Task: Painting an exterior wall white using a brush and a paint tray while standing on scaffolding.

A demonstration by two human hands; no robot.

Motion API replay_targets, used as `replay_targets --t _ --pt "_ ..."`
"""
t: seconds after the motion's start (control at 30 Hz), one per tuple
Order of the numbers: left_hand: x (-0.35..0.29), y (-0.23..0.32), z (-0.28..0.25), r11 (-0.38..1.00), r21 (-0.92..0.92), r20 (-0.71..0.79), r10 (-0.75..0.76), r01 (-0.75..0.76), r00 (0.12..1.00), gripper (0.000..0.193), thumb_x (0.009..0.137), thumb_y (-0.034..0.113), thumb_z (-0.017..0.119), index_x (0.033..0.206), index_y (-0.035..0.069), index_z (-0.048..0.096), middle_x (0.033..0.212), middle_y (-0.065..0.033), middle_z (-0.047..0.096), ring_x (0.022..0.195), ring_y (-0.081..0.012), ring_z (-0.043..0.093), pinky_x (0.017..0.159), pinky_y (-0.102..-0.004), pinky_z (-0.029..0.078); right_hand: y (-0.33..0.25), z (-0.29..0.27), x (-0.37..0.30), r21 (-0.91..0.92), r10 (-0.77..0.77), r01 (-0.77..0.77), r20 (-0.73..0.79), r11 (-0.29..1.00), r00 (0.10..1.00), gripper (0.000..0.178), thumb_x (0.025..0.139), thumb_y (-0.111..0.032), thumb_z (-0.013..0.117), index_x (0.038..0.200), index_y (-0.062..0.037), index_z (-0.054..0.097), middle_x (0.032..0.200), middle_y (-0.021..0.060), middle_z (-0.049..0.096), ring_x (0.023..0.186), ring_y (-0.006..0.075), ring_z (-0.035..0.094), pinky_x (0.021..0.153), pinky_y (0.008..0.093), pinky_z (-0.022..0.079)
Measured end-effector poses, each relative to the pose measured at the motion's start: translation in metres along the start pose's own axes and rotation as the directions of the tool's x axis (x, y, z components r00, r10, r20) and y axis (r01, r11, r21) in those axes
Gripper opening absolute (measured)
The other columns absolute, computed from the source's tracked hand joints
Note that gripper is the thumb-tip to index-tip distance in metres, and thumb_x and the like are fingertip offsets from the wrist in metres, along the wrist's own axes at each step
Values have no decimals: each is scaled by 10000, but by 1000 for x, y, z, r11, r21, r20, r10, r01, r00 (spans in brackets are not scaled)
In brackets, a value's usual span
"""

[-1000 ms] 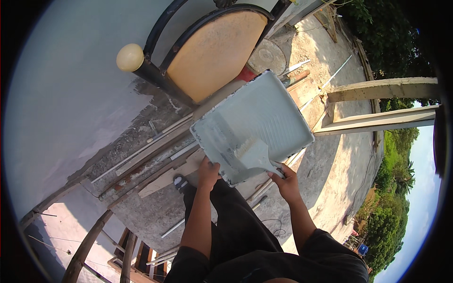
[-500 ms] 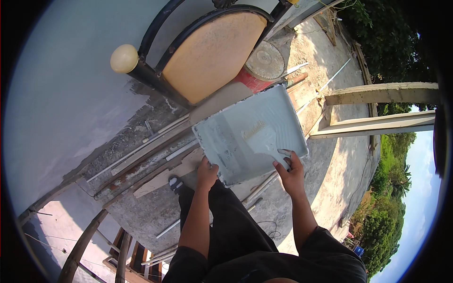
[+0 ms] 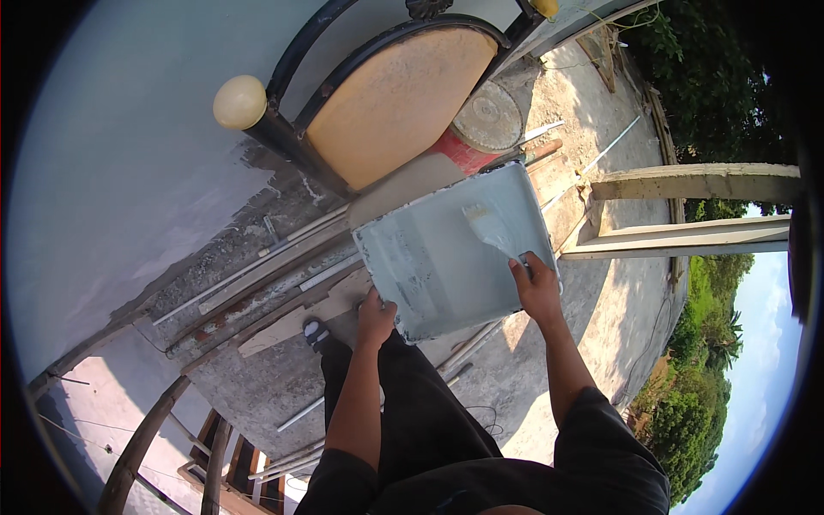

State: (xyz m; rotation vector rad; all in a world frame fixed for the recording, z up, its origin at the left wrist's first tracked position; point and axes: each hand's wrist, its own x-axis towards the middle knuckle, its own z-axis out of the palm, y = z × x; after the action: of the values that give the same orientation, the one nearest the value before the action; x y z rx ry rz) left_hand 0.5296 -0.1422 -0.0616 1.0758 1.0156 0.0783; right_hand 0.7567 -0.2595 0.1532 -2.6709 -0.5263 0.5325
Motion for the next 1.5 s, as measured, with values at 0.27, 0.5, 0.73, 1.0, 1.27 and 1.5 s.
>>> replay_targets --t 0.27,0.5,0.73,1.0,1.27,1.5 --pt "-2 3 1 995 47 38 -94 92 995 418 818 63 523 1234 34 498 1000 -165 670 793 -227 673 667 -329 517 -7 -6 -7 -118 -223 223 14 968 975 252 855 -246 631 866 1 578 553 235 528 561 437 559 515 462 437" --pt "0 2 0 991 123 71 -54 45 996 429 874 50 490 1301 59 447 1021 -127 659 790 -197 659 652 -331 530 -12 -8 4 -154 -114 130 110 979 987 265 878 -233 614 809 17 558 578 223 524 545 408 534 514 419 411" --pt "6 -2 0 976 214 60 14 -27 998 440 837 64 492 1276 59 453 1089 -217 622 1044 -380 584 868 -415 450 -8 -10 -5 -149 -106 133 172 980 979 271 849 -253 643 828 9 576 577 236 551 607 441 581 555 466 463" --pt "-1 6 -7 962 263 49 62 -73 997 469 833 92 483 1296 53 420 1106 -242 603 1042 -410 572 868 -433 448 -21 5 -20 -90 -234 252 172 964 957 282 853 -258 642 827 19 596 577 234 544 603 448 567 547 453 459" --pt "-5 24 -10 949 314 59 -8 -11 998 510 833 98 478 1328 37 372 1120 -267 594 1049 -419 570 887 -454 441 -35 2 -34 -68 -206 224 209 972 956 303 860 -285 628 793 6 581 562 235 546 586 440 578 534 464 466" --pt "-1 25 -12 931 365 65 -10 -14 998 509 849 124 470 1341 40 365 1102 -269 599 1033 -435 569 872 -467 440 -40 4 -34 -41 -185 196 181 980 966 341 871 -304 619 744 6 554 565 244 537 589 443 574 514 467 447"
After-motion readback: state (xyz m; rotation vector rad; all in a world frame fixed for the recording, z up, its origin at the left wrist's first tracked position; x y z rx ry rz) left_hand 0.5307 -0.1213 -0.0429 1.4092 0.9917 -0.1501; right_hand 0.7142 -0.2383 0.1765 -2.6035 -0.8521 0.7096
